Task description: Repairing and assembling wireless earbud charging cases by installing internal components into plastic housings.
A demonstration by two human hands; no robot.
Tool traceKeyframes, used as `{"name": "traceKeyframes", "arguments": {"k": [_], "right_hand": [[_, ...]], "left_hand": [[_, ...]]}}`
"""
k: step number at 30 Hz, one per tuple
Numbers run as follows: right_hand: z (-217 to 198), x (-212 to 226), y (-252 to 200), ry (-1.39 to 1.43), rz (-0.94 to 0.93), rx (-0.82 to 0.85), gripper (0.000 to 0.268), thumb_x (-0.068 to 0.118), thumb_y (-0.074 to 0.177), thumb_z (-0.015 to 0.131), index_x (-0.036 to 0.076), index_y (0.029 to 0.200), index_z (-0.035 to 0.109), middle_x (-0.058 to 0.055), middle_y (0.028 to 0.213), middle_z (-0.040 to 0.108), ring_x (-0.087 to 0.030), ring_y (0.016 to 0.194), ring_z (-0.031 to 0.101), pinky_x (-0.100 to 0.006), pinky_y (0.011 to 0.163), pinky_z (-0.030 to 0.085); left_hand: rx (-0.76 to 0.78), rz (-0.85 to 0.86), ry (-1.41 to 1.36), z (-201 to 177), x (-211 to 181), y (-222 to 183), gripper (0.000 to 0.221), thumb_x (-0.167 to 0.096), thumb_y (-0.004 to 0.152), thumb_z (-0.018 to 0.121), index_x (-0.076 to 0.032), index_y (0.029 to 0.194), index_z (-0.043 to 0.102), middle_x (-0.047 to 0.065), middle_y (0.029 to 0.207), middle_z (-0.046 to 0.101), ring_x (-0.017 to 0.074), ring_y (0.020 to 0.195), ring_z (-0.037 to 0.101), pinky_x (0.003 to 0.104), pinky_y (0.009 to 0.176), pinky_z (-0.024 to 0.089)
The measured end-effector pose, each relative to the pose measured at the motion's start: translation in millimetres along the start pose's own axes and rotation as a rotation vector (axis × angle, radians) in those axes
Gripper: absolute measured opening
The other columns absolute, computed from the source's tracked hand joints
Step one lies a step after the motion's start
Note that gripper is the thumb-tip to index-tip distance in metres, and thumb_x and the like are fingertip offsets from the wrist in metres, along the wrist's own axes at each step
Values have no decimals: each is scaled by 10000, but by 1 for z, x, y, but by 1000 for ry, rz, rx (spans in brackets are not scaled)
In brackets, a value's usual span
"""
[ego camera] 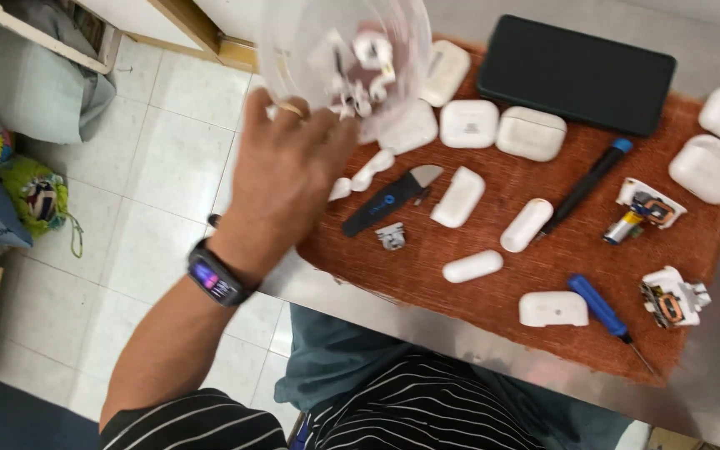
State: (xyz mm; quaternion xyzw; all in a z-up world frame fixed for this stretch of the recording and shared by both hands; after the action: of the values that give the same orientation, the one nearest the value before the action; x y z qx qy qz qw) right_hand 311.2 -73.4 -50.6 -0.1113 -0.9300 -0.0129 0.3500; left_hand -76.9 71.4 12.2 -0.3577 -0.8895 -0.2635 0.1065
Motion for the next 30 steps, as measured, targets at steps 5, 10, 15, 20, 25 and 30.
{"name": "traceKeyframes", "arguments": {"k": [5,10,15,20,25,30], "right_hand": [[23,147,40,-102,-129,106,573,36,1072,541,-124,1614,448,-308,1308,642,-416,1187,615,-513,1004,483],[89,239,113,-140,-544,107,578,82,1030,783,-124,1538,602,-195,1024,743,-250,750,679,-398,698,597],[128,254,132,-201,-707,100,402,0,1189,623,72,854,414,-39,659,258,-158,614,234,-396,616,230],[125,270,113,-284,-826,-69,301,-82,1139,598,27,1347,785,-21,625,420,-168,515,356,-383,523,309],[130,261,111,-400,-807,-91,510,-42,1160,658,70,1654,597,-18,625,438,-234,512,365,-449,551,328],[125,276,110,-354,-812,-49,636,-129,1031,600,10,1651,624,-14,585,301,-186,496,291,-366,521,314]], "left_hand": [[-43,-29,-166,4,0,-19,115,-138,1048,687,-79,1137,644,54,972,674,283,956,640,469,847,532],[-119,-19,-228,1,5,-31,122,-72,995,758,-36,1078,675,142,1129,702,308,984,610,507,813,532],[-127,-14,-349,-11,18,-30,170,-8,1010,741,1,1155,654,143,1076,680,322,1093,602,509,863,507],[16,33,-399,-28,37,-17,194,-63,1031,752,-77,1209,677,116,1068,765,228,877,774,286,628,663],[236,63,-369,6,24,39,212,-37,1018,660,-171,864,601,-13,710,551,179,537,534,372,463,449],[401,22,-39,78,8,79,161,-181,917,743,-289,887,627,-153,737,604,73,662,622,284,547,421]]}}
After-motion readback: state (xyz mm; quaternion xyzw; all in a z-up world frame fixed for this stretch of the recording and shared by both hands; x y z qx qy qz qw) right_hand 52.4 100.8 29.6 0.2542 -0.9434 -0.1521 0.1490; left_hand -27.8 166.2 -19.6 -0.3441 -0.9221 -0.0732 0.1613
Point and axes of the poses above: each hand's wrist, its own y-axis towards the middle knuckle, its own z-axis out of the palm, x = y × z, the point moved 8 cm from there along y, towards the middle knuckle
